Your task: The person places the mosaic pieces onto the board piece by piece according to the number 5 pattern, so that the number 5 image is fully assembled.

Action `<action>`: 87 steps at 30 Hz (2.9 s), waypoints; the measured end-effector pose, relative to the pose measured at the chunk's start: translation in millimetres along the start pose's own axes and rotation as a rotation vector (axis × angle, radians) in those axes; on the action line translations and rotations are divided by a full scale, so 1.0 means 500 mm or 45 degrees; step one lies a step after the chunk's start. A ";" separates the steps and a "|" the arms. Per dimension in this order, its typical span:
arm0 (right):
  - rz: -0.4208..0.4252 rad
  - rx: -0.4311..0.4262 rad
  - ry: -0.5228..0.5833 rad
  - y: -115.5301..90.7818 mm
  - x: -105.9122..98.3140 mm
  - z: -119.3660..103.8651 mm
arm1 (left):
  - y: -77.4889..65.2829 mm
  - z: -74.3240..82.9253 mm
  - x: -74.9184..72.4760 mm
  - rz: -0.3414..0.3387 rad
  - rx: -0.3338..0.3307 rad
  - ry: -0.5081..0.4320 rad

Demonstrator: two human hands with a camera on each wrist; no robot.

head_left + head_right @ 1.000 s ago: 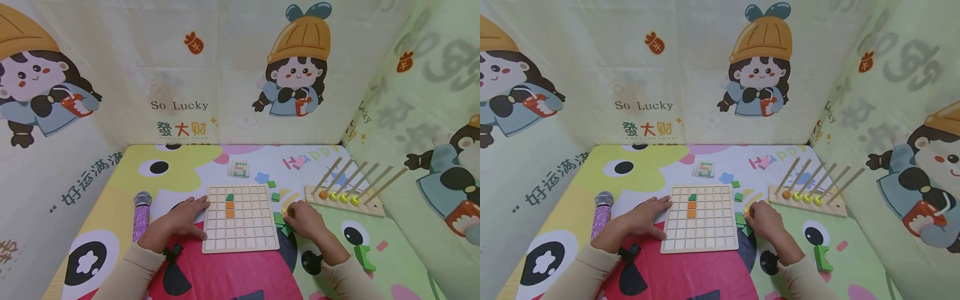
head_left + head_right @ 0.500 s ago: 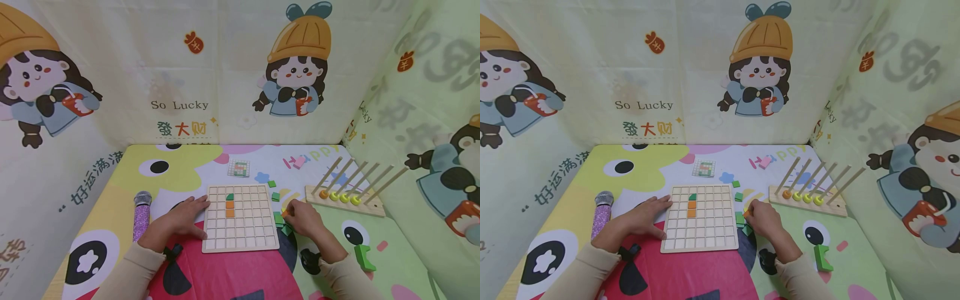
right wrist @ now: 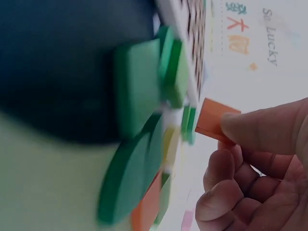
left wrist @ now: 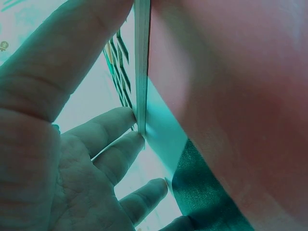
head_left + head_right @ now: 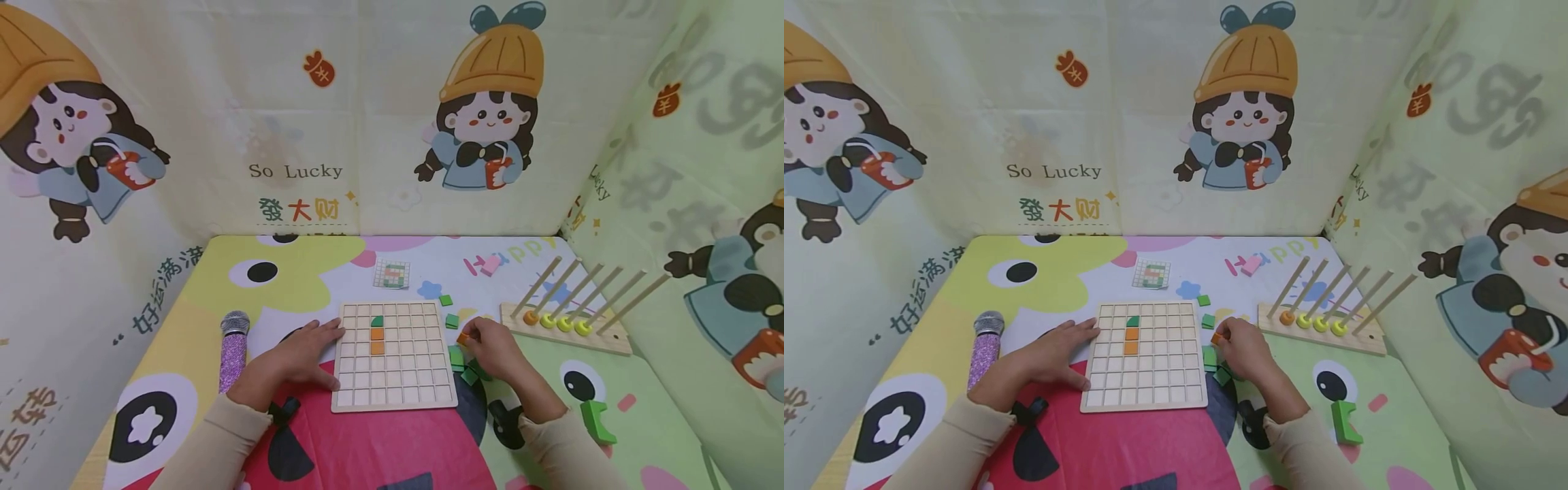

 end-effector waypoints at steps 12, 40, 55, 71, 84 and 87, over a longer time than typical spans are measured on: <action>-0.140 -0.171 0.164 0.014 0.065 -0.112 | 0.000 0.002 0.002 -0.014 0.004 -0.001; -0.334 -0.322 0.069 0.044 0.159 -0.233 | 0.007 -0.008 0.003 -0.012 -0.047 0.016; -0.274 -0.312 -0.129 0.044 0.171 -0.230 | 0.005 -0.004 0.005 -0.007 -0.026 0.011; -0.201 -0.250 0.144 0.014 0.104 -0.137 | 0.009 -0.007 0.014 -0.018 -0.022 0.020; -0.109 -0.049 0.026 0.004 0.011 0.012 | 0.012 -0.002 0.013 0.015 -0.009 0.031; -0.111 -0.006 -0.027 0.001 -0.001 0.039 | 0.010 0.001 0.009 0.020 0.001 0.029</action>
Point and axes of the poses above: each hand's wrist, its own y-axis towards the middle knuckle, its own x-axis out of the palm, z = x × y, the point moved 8 cm from there along y, towards the middle knuckle, and after that the axes turned 9 degrees about z, right-handed, at the moved point
